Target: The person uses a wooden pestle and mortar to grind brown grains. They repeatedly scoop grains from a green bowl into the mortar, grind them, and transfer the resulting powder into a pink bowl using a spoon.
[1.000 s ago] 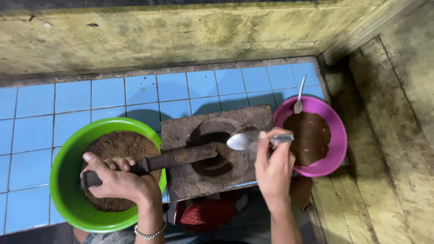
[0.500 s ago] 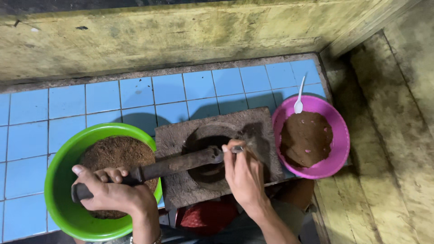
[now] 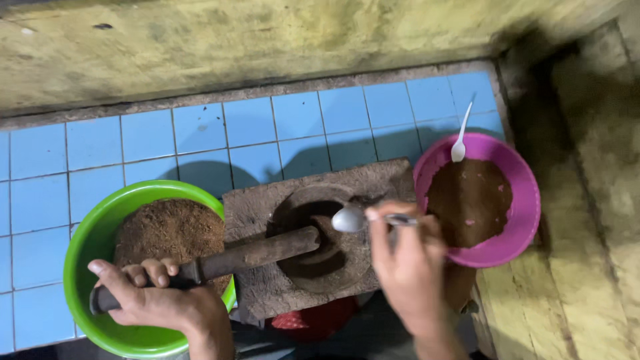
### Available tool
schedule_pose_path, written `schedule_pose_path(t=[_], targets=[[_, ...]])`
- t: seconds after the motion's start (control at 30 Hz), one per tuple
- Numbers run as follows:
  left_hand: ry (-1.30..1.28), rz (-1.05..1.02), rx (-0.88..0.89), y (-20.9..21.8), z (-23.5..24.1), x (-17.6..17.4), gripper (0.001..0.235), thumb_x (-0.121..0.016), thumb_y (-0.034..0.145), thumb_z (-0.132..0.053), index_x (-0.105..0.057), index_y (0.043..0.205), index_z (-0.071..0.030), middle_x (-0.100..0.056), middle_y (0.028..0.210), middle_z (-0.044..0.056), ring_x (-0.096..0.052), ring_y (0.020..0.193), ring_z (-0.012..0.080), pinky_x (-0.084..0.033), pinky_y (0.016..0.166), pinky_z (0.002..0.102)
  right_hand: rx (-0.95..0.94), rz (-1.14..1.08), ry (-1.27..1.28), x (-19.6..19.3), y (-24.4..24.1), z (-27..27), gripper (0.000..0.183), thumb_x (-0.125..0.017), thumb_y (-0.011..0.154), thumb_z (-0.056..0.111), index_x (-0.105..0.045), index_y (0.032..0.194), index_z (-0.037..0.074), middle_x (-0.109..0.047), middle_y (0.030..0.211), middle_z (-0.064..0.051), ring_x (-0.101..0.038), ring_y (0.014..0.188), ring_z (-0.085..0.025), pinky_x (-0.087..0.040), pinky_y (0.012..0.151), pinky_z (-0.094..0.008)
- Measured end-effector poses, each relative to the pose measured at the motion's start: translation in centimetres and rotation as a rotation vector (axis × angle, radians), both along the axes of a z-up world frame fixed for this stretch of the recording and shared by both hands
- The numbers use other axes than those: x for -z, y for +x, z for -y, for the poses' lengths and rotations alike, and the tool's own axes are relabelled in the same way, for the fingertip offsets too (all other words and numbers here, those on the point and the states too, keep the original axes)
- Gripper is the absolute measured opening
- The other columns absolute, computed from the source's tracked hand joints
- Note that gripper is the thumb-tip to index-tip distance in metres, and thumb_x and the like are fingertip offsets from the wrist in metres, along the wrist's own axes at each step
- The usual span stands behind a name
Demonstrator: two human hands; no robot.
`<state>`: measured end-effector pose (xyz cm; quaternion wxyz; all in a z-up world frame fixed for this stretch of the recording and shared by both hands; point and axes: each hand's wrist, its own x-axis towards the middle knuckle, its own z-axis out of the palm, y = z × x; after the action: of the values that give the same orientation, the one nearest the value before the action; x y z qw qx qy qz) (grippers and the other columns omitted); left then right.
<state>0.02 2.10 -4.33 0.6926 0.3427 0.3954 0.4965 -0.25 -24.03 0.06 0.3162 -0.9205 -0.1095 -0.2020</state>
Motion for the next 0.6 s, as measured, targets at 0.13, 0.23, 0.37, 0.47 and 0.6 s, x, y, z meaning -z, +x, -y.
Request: schedule_pose_path(t=[0.13, 0.23, 0.37, 0.47, 0.6], targets=[[-0.003, -0.055, -0.005, 0.3, 0.8, -1.0, 0.045, -0.073, 0.098, -0.033, -0.04, 0.071, -0.017, -0.031, 0.062, -0.006, -0.035, 0.05, 0.0052, -0.033, 0.045, 0.024, -0.105, 0.097, -0.081, -4.5, 0.0, 1.2, 0.017, -0.069, 0.094, 0.003, -0.053, 0.101, 0.005, -0.066, 0.078, -0.009, -0.056, 0.062, -0.016, -0.041, 0.062, -0.032], [-0.017, -0.018, 0.001, 0.0, 0.6, -1.1, 0.046, -0.072, 0.097, -0.033, -0.039, 0.07, -0.017, -0.031, 0.061, -0.007, -0.036, 0.047, 0.0044, -0.036, 0.044, 0.023, -0.255, 0.148, -0.182, -2.9, 1.1, 1.7, 0.022, -0.073, 0.092, 0.003, -0.057, 0.104, 0.01, -0.073, 0.09, -0.003, -0.065, 0.072, -0.017, -0.044, 0.067, -0.035], [0.021, -0.07, -0.005, 0.4, 0.8, -1.4, 0.047, -0.072, 0.098, -0.033, -0.039, 0.069, -0.018, -0.03, 0.061, -0.006, -0.033, 0.048, 0.0054, -0.033, 0.044, 0.024, -0.341, 0.126, -0.144, 0.6, 3.3, 3.3, 0.02, -0.072, 0.093, 0.008, -0.052, 0.097, 0.008, -0.067, 0.078, -0.007, -0.063, 0.065, -0.016, -0.048, 0.063, -0.033], [0.029, -0.115, -0.02, 0.3, 0.6, -1.4, 0.048, -0.071, 0.098, -0.036, -0.037, 0.069, -0.019, -0.025, 0.062, -0.006, -0.03, 0.049, 0.0058, -0.03, 0.046, 0.024, -0.349, 0.092, -0.101, -0.6, 4.3, 3.0, 0.02, -0.069, 0.094, 0.007, -0.049, 0.097, 0.005, -0.067, 0.078, -0.008, -0.062, 0.063, -0.018, -0.047, 0.068, -0.035], [0.058, -0.085, 0.019, 0.0, 0.5, -0.9, 0.047, -0.07, 0.098, -0.037, -0.037, 0.07, -0.019, -0.023, 0.061, -0.007, -0.029, 0.05, 0.0042, -0.03, 0.044, 0.023, -0.333, 0.066, -0.135, 1.0, 4.1, 2.7, 0.014, -0.064, 0.099, 0.01, -0.051, 0.094, 0.008, -0.069, 0.075, -0.01, -0.066, 0.058, -0.017, -0.052, 0.064, -0.032]])
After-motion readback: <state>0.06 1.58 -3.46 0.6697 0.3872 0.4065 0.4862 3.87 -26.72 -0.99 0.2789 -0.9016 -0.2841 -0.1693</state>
